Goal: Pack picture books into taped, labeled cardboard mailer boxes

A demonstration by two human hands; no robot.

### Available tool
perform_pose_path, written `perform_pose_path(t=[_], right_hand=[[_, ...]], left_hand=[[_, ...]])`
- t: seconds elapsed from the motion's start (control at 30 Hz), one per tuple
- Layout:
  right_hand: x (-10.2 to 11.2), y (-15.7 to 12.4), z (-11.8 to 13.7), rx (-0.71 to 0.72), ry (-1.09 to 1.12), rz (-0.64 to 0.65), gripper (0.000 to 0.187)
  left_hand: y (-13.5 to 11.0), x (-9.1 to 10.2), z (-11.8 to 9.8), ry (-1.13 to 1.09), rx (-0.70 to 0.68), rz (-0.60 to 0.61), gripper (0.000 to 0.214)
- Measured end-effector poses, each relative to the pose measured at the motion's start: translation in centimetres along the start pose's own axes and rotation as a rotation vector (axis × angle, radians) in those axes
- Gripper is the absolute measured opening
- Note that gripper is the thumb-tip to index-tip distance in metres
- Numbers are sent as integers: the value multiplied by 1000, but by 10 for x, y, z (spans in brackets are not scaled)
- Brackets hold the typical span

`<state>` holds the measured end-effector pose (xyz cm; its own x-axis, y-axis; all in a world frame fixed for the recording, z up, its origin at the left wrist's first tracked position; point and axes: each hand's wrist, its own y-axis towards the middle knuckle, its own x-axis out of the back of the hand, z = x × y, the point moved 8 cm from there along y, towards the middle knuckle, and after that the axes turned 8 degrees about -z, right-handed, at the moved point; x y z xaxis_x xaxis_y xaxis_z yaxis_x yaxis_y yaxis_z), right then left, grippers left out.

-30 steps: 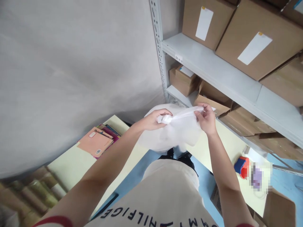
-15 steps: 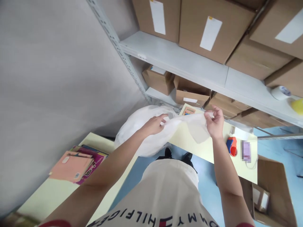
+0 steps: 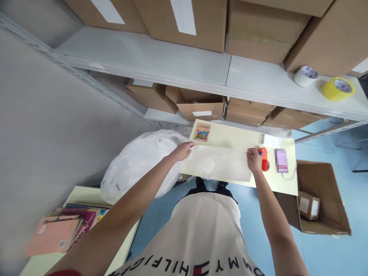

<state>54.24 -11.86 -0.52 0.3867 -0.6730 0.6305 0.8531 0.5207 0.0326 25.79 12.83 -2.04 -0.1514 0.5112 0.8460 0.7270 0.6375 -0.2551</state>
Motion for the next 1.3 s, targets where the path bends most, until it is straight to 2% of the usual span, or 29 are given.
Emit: perform_pose_path(t=[0.13, 0.23, 0.37, 0.43, 0.47, 0.53, 0.63, 0.7, 0.77, 0.9, 1.03, 1.17, 1.3], right_hand=[[-20, 0, -45, -22, -131, 7, 18], [-37, 0, -64, 6, -219, 6, 28], [-54, -18, -66, 258, -278, -8, 52], [-65, -40, -68, 398, -270, 80, 57], [-71, -53, -72, 449, -271, 144, 58], [-81, -78, -86, 498, -306, 282, 59], [-93, -104, -111, 465, -420, 453, 57], [-99, -108, -121, 430, -490, 517, 57], [-104, -103, -123, 413, -536, 533, 59], [-108, -86, -119, 384, -585, 481, 62], [-110, -89, -116, 397, -575, 510, 67], [-106, -99, -117, 388, -609, 538, 69], [-99, -104, -117, 370, -630, 517, 70]], left_hand=[[10, -35, 5, 63, 137, 14, 36], [17, -50, 3, 124, 178, -47, 30], [21, -53, -7, 222, 185, -268, 31], [15, -57, -17, 236, 160, -376, 34], [10, -64, -23, 227, 138, -389, 34], [-3, -90, -38, 193, 64, -306, 30], [-26, -143, -56, 162, -49, -76, 30], [-36, -168, -56, 180, -29, -7, 40], [-39, -183, -47, 202, 42, 10, 53], [-32, -195, -25, 212, 165, 42, 71], [-30, -200, -11, 225, 227, 110, 95], [-29, -201, -5, 234, 213, 160, 110], [-26, -198, -7, 203, 159, 173, 114]])
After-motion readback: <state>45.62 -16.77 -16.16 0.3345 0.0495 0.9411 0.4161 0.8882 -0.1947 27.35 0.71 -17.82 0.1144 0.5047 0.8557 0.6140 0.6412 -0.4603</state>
